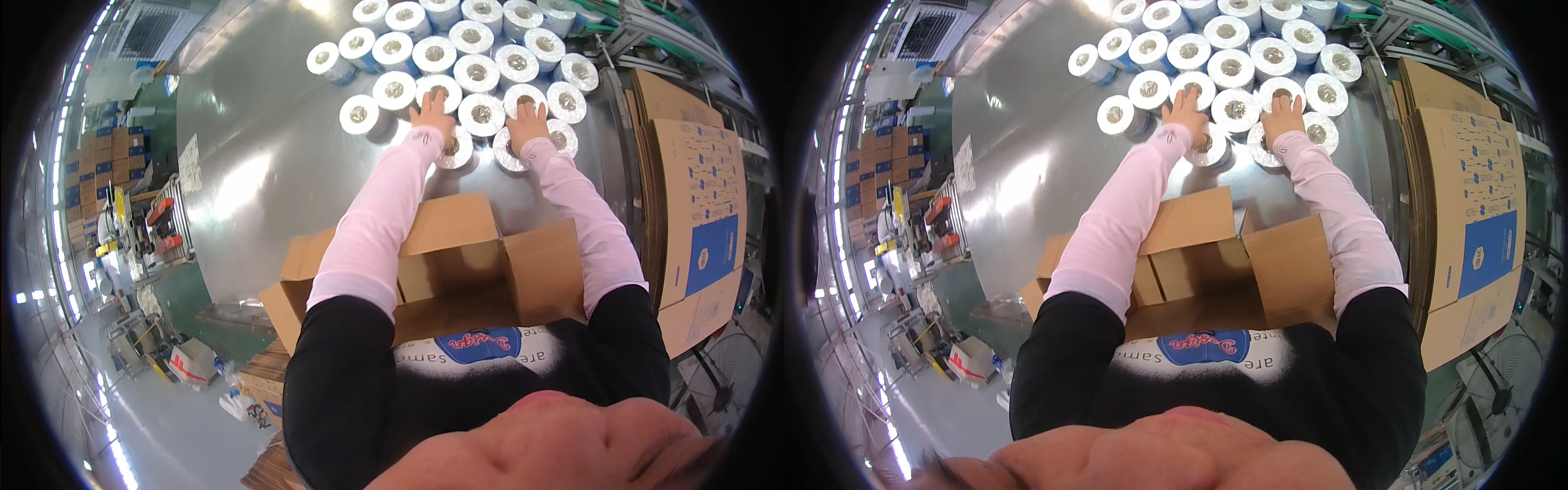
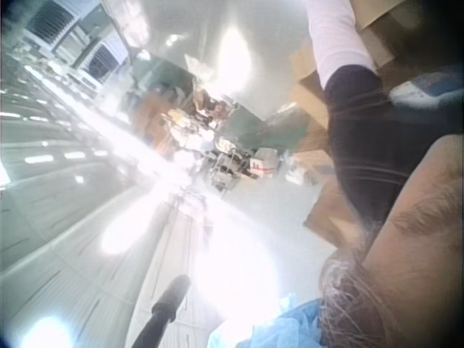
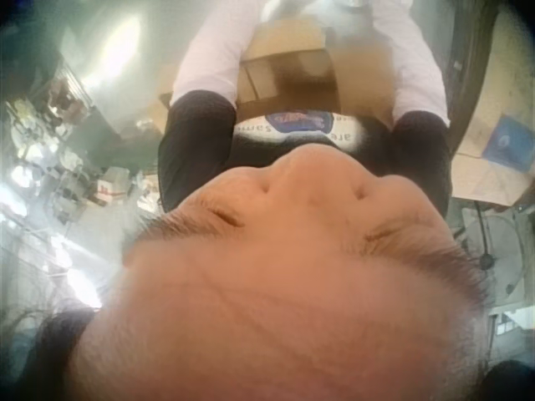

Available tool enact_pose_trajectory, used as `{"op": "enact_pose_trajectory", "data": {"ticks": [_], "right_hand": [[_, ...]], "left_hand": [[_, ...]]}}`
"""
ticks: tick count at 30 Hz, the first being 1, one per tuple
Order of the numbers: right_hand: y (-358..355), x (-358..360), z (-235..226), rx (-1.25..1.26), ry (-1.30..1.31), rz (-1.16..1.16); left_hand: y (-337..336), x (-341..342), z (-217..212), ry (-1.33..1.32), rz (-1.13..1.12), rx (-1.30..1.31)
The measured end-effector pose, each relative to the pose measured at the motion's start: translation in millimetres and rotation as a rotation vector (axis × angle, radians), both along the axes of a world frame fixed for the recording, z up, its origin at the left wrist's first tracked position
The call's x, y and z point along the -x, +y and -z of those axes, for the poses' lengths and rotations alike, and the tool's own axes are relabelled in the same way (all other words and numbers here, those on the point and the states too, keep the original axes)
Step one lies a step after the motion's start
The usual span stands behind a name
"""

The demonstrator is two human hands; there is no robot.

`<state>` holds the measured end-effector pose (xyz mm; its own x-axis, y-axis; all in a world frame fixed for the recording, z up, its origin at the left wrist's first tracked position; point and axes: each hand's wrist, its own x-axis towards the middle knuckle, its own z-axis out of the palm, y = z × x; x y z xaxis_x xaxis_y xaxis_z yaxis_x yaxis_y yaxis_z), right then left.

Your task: The person picks up cardboard boxes from a stack, opens them, and fills them with two layers of white rolls from a table before moving the boxes to the side.

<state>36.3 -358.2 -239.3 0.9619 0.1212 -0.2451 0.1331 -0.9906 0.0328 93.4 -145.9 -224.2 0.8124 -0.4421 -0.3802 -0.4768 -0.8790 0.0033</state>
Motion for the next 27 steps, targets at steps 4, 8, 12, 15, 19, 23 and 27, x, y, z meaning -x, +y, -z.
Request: {"op": "enact_pose_trajectory", "data": {"ticks": [4, 8, 12, 15, 19, 23, 27], "right_hand": [[26, 38, 15, -0.198, -0.123, 0.079], [34, 91, 9, -0.213, -0.022, 0.023], [18, 89, -40, -0.23, 0.08, 0.12], [-40, 52, -45, -0.529, -0.334, 0.107], [-69, 52, -159, -1.007, -0.6, -0.456], [-10, 108, -236, -1.56, 0.47, -0.5], [83, 192, -264, -0.456, -0.023, -0.765]], "left_hand": [[-2, -8, 26, -0.234, 0.033, -0.137], [7, 3, -7, -0.079, -0.011, -0.111], [67, 7, -77, 0.219, -0.511, 0.407], [130, 19, -121, 0.3, -0.53, 1.09], [145, 106, -267, 0.193, 0.137, 0.935], [212, 200, -272, 0.832, -0.358, 1.051], [163, 266, -237, 0.008, 0.327, 0.482]]}}
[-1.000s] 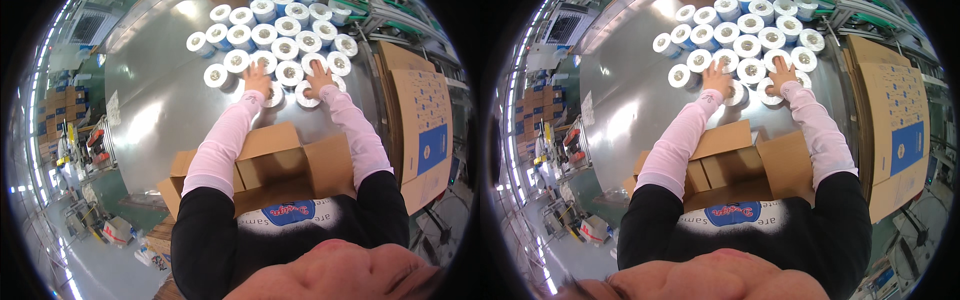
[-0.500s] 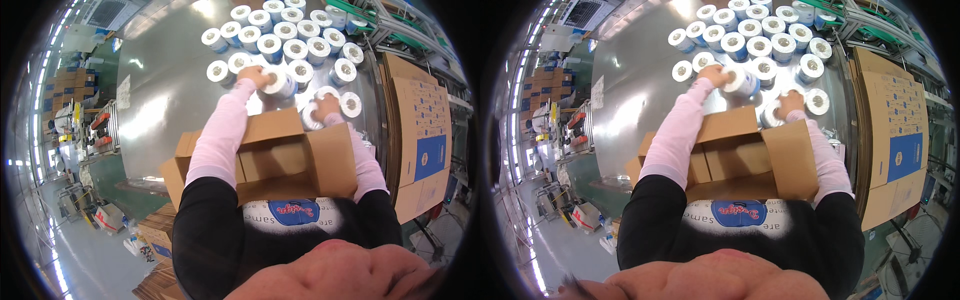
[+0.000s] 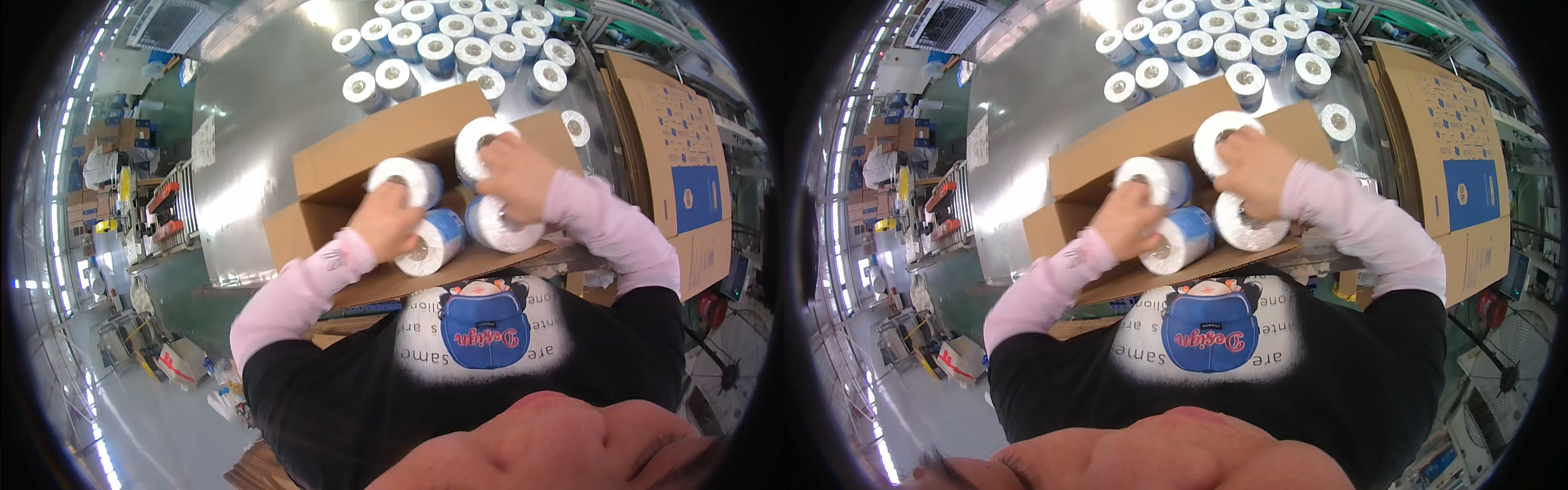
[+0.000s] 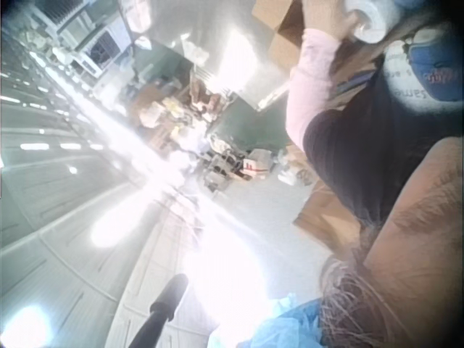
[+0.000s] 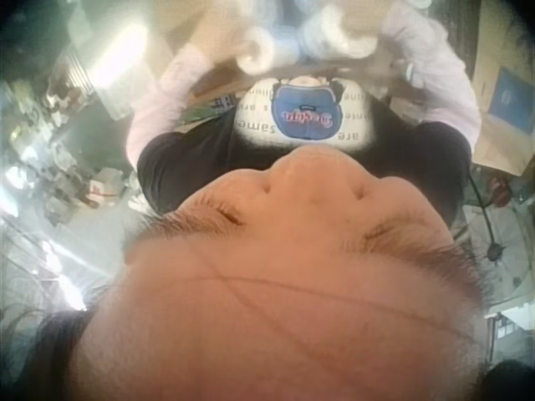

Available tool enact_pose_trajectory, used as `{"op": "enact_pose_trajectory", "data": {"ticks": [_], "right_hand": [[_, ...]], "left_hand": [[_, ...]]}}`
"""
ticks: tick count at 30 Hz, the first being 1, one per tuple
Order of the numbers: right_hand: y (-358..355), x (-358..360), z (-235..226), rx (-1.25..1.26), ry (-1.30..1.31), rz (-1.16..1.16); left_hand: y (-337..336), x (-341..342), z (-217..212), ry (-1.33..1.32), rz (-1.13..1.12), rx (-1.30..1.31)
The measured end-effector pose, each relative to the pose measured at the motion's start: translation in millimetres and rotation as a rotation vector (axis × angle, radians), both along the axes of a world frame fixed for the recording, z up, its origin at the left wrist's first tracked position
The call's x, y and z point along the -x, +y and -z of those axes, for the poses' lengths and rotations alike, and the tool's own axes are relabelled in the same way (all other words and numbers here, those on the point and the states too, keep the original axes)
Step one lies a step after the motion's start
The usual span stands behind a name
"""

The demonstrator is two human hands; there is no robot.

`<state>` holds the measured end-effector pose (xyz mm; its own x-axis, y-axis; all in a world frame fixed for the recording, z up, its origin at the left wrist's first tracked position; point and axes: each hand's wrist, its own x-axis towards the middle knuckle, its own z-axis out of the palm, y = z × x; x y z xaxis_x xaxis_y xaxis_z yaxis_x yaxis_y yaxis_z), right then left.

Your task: The person picks up cardboard boxes from a stack, opens them, and fills them with two layers of white rolls from a table before moving the boxes to the side.

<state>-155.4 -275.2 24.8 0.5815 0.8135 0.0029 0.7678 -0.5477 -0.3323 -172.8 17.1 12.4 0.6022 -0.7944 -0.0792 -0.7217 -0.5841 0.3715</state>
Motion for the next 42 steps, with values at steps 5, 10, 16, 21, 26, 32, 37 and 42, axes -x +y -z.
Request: {"op": "enact_pose_trajectory", "data": {"ticks": [5, 10, 16, 21, 26, 32, 37, 42], "right_hand": [[34, 57, 155, 0.286, 0.103, 0.183], [13, 21, 90, -0.248, 0.085, 0.235], [-160, -52, 148, -0.249, -0.18, 1.038], [-236, -94, 283, 0.17, 0.363, 1.401], [-186, -135, 230, 0.22, 0.42, 1.107], [-162, -169, 252, 0.18, 0.04, 0.99], [-137, -185, 269, 0.286, 0.077, 1.171], [-112, -121, 257, 0.354, 0.127, 0.924]], "left_hand": [[-41, 11, 145, 0.015, 0.125, -0.063], [-75, 43, 274, 0.044, -0.085, -0.33], [-104, -78, 40, 0.084, -0.185, 0.424], [-115, -207, 112, -0.104, -0.237, 0.358], [-180, -279, 192, -0.208, -0.064, -0.068], [-229, -291, 246, -0.035, -0.303, -0.276], [-226, -281, 240, -0.061, -0.297, -0.476], [-191, -268, 217, 0.023, -0.384, -0.396]]}}
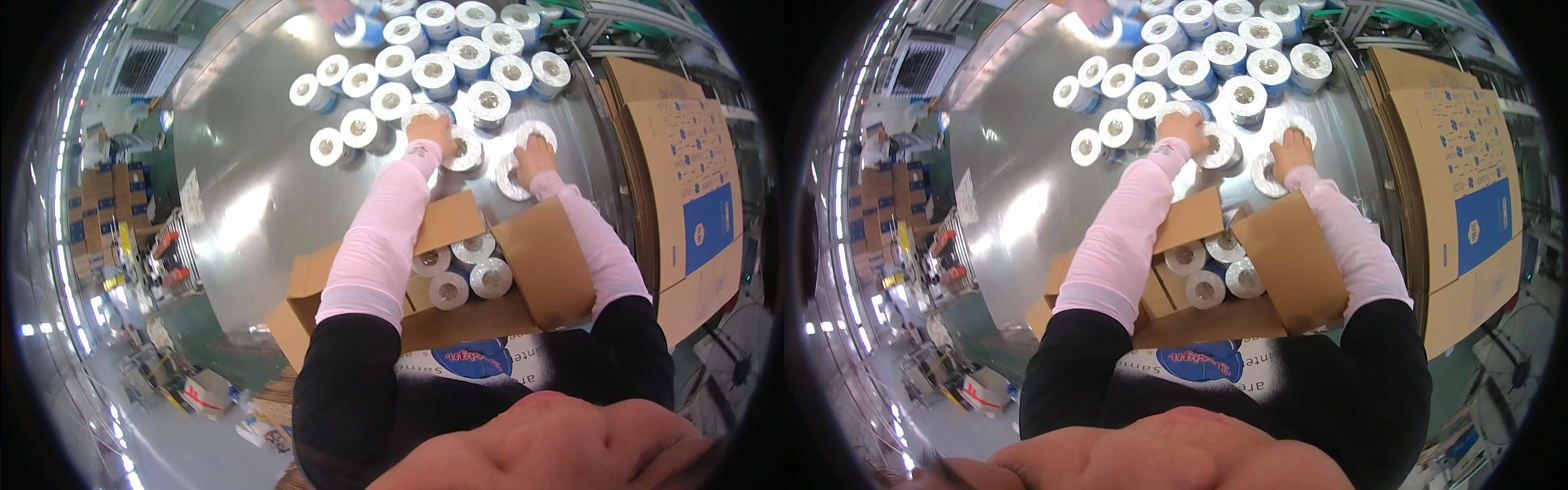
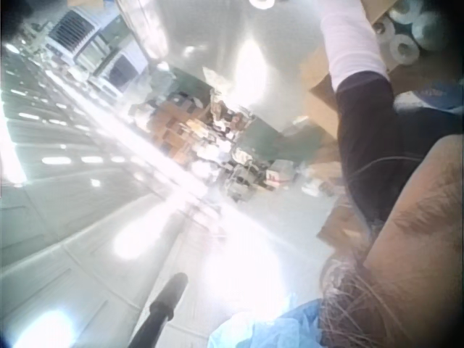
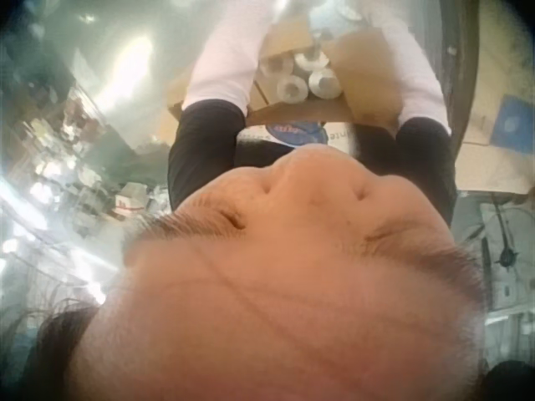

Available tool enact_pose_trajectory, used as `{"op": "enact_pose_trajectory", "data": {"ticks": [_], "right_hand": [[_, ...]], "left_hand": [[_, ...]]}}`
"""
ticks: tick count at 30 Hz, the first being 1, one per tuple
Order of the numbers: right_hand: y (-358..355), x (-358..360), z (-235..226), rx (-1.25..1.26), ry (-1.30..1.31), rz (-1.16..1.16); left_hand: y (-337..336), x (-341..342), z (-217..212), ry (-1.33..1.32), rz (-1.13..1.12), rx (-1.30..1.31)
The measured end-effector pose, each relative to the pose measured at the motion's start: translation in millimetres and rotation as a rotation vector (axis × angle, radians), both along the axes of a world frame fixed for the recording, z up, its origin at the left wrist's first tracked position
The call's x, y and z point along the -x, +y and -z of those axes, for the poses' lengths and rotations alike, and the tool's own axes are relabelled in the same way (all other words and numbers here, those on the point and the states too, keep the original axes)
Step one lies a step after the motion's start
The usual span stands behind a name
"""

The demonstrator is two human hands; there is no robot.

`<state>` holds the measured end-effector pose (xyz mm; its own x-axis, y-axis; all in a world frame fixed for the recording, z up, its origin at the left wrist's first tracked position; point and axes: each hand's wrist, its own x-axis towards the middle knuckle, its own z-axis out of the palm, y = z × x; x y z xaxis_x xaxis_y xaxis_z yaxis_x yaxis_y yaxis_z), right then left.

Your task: The person picks up cardboard boxes from a stack, opens them, and fills them with two layers of white rolls from a table before moving the boxes to the side.

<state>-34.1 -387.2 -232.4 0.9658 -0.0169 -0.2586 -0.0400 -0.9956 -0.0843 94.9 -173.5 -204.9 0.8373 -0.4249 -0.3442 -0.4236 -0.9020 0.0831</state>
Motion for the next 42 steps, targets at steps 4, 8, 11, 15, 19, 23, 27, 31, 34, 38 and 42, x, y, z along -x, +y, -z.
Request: {"op": "enact_pose_trajectory", "data": {"ticks": [4, 8, 11, 15, 19, 23, 27, 31, 34, 38, 42], "right_hand": [[-44, 14, 15, -0.109, -0.023, 0.098], [-100, -5, -34, -1.492, -0.206, 0.392], [-39, 4, -173, -1.154, -0.388, -0.278], [78, 32, -221, -1.484, 0.524, -0.287], [248, 59, -156, -0.778, 0.547, -0.984], [315, 132, -105, -0.483, 0.057, -1.081], [317, 158, -74, -0.132, 0.162, -1.11], [297, 127, -110, -0.489, 0.333, -1.104], [246, 83, -199, -0.753, -0.034, -0.857], [157, 61, -191, -0.464, -0.41, -0.567], [149, 55, -177, -0.575, -0.245, -0.537]], "left_hand": [[77, -15, -19, 0.279, -0.428, 0.711], [160, 16, -88, 0.286, -0.148, 1.393], [221, 104, -237, -0.152, 0.384, 0.833], [323, 184, -227, 0.547, 0.038, 1.127], [318, 251, -276, 0.282, 0.079, 0.534], [305, 288, -258, 0.14, 0.205, 0.088], [313, 299, -199, 0.286, 0.144, -0.106], [289, 280, -103, 0.609, 0.254, -0.358], [287, 265, -95, 0.698, 0.137, -0.151], [251, 188, -144, 0.993, -0.17, 0.921], [228, 74, -132, 0.36, -0.287, 0.813]]}}
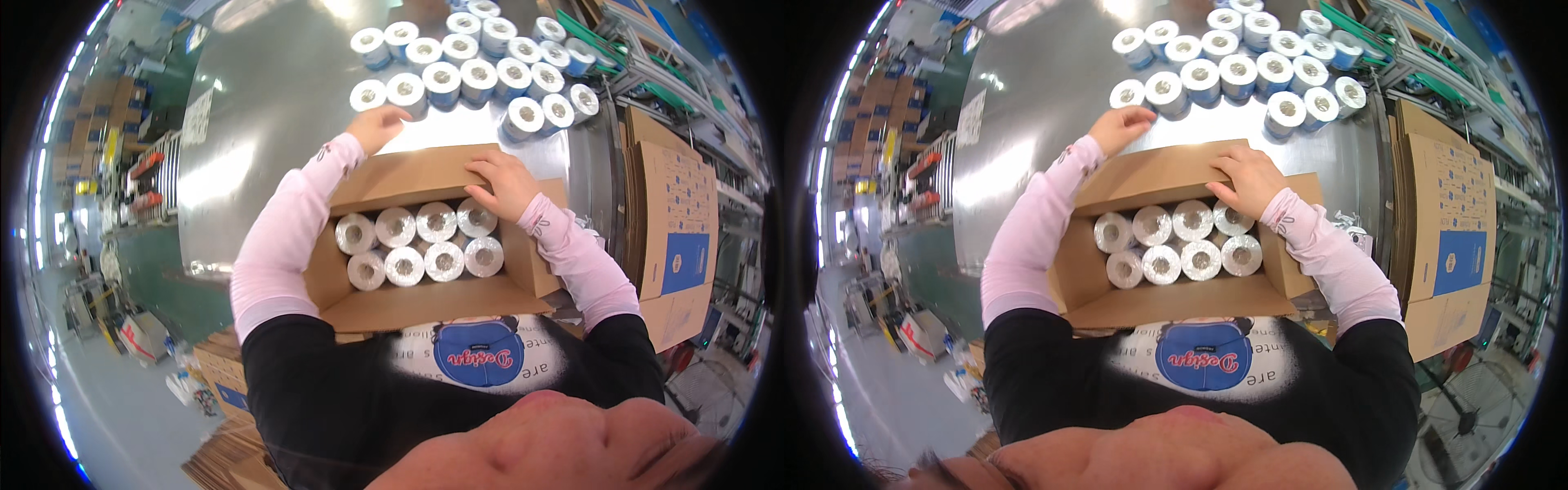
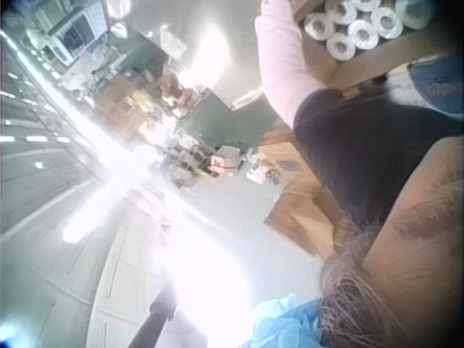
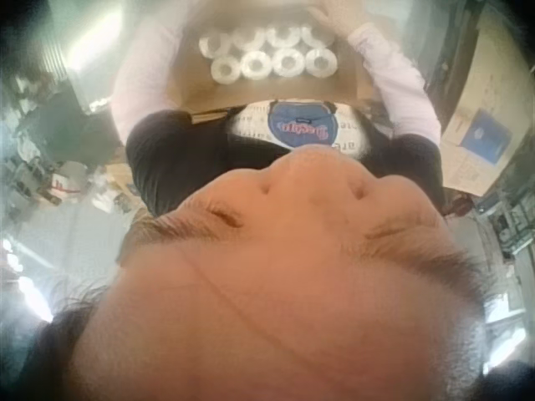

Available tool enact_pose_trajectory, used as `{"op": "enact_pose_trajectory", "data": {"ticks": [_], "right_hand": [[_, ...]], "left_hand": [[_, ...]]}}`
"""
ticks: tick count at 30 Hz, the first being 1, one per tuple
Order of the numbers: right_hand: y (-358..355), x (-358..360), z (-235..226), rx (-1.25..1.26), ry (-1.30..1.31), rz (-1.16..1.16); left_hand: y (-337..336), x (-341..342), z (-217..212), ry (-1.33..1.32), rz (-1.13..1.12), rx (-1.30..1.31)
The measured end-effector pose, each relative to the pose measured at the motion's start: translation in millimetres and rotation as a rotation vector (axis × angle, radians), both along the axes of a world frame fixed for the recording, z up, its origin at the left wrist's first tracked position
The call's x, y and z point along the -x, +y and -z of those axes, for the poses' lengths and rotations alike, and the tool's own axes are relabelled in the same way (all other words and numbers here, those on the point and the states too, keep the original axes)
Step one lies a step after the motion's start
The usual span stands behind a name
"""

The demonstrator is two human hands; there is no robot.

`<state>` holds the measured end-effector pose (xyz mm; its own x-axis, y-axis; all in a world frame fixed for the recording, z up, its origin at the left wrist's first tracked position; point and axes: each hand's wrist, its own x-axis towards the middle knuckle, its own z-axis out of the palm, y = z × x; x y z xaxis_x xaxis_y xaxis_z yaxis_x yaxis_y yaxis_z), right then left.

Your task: The person picks up cardboard boxes from a stack, opens them, and fills them with two layers of white rolls from a table before moving the boxes to the side.

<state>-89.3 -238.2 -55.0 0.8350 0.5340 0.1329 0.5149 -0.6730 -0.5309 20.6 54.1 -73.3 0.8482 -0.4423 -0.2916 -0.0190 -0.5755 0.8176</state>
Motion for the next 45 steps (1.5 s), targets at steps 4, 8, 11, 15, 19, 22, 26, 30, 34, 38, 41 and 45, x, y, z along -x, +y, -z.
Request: {"op": "enact_pose_trajectory", "data": {"ticks": [4, 8, 11, 15, 19, 22, 26, 30, 34, 38, 41, 45], "right_hand": [[-39, -75, 42, -0.329, -0.01, 0.316], [-144, -161, 137, 0.23, 0.255, 0.702], [-149, -168, 190, 0.485, 0.368, 0.818], [-128, -178, 188, 0.635, 0.564, 0.943], [-115, -148, 187, 0.615, 0.455, 0.746], [-97, -69, 201, 0.592, 0.269, 0.444], [-79, -17, 148, 0.576, 0.369, 0.403], [-132, -36, 140, 0.285, 0.339, 0.548], [-165, -67, 53, -0.543, 0.308, 0.47], [-75, -50, -64, -0.558, 0.429, -0.204], [19, 8, -51, -0.602, 0.747, -0.403], [142, 101, -21, 0.174, 0.017, -0.369]], "left_hand": [[0, -99, 83, -0.173, -0.282, -0.579], [-28, -141, 124, 0.027, -0.535, -0.674], [-27, -147, 176, 0.024, -0.435, -0.886], [-47, -150, 159, 0.134, -0.388, -1.005], [-41, -151, 155, 0.22, -0.38, -0.964], [-52, -132, 138, 0.097, -0.182, -1.004], [-25, -121, 107, 0.087, -0.359, -0.619], [0, -91, 54, -0.165, -0.45, 0.165], [24, 7, -50, 0.272, -0.174, 0.946], [89, 117, -122, 0.233, 0.117, 0.469], [104, 168, -130, 0.075, 0.309, 0.0], [100, 227, -84, -0.39, 0.435, -0.551]]}}
